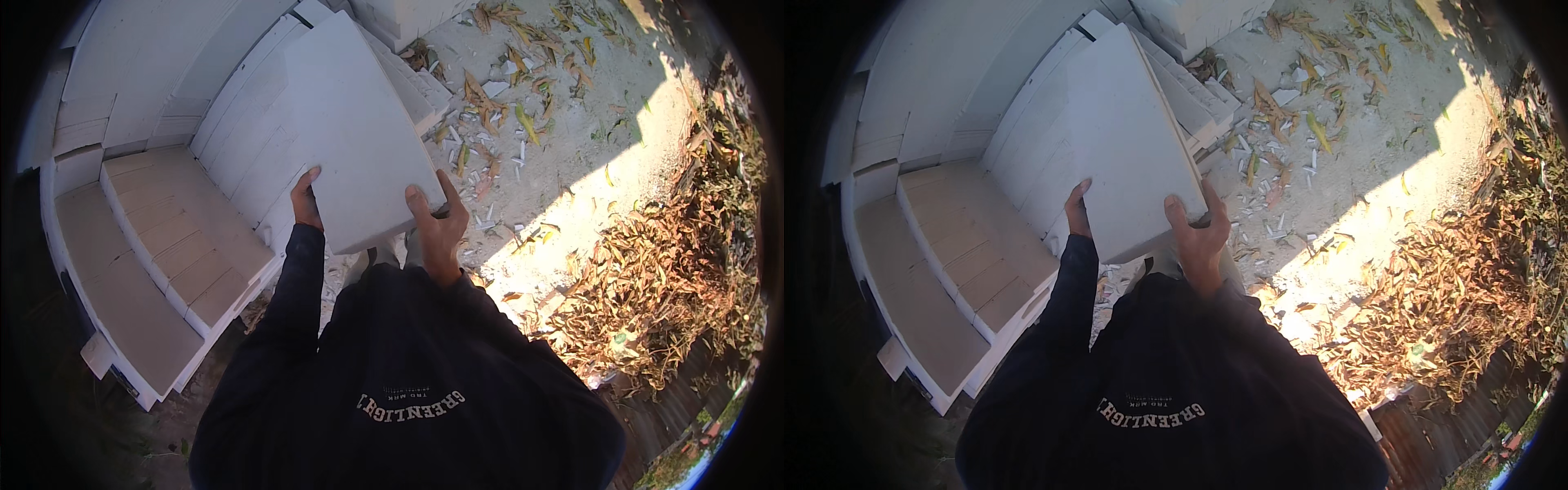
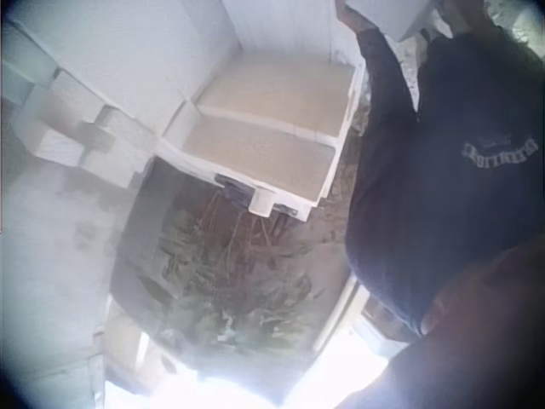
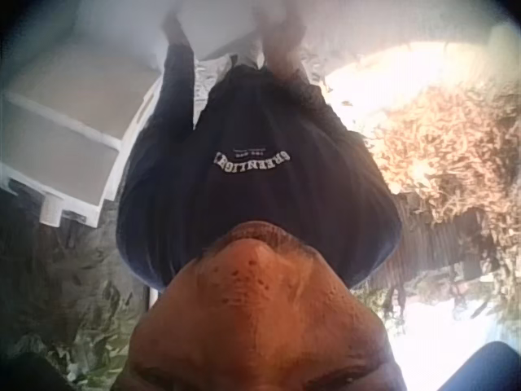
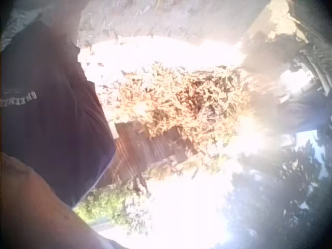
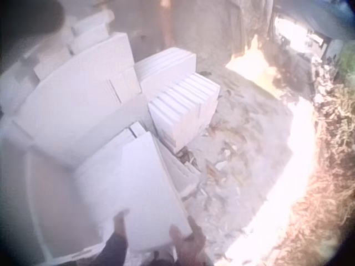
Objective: The person uses a hand saw to cut a long white wooden plank into smaller pieces. They repeatedly position the plank, saw through it, and stack the cut pieces. At one point, they briefly handle a phone, a hat, and a mug before resuming the cutting task.
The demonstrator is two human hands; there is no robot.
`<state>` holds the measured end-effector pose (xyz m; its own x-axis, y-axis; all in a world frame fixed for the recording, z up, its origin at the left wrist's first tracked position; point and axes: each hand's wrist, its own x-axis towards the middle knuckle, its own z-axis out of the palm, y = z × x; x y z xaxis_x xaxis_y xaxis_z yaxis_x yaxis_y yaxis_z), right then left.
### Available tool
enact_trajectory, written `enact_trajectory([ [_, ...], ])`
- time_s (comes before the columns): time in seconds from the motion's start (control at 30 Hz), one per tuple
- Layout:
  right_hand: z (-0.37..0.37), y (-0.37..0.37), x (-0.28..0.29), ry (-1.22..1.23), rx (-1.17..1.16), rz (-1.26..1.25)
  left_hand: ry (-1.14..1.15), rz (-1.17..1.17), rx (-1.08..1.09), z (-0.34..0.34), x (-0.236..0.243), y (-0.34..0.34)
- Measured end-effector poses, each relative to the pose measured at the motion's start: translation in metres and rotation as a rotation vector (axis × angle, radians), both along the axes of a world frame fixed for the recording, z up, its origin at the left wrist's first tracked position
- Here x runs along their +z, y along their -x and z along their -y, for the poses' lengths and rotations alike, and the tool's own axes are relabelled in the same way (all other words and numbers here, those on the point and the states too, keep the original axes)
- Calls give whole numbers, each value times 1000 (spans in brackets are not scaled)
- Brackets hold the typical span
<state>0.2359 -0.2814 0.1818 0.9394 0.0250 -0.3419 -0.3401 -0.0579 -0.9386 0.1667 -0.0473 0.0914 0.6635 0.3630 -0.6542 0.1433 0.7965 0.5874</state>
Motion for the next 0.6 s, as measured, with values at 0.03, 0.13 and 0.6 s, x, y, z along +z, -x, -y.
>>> enact_trajectory([
  [0.03,-6,10,0,45,30,63,25,29,-18,-6,-7,8],
  [0.13,-26,38,5,188,122,278,22,189,33,-4,-32,31],
  [0.6,-101,136,25,547,354,456,-850,-337,-178,-30,58,72],
])
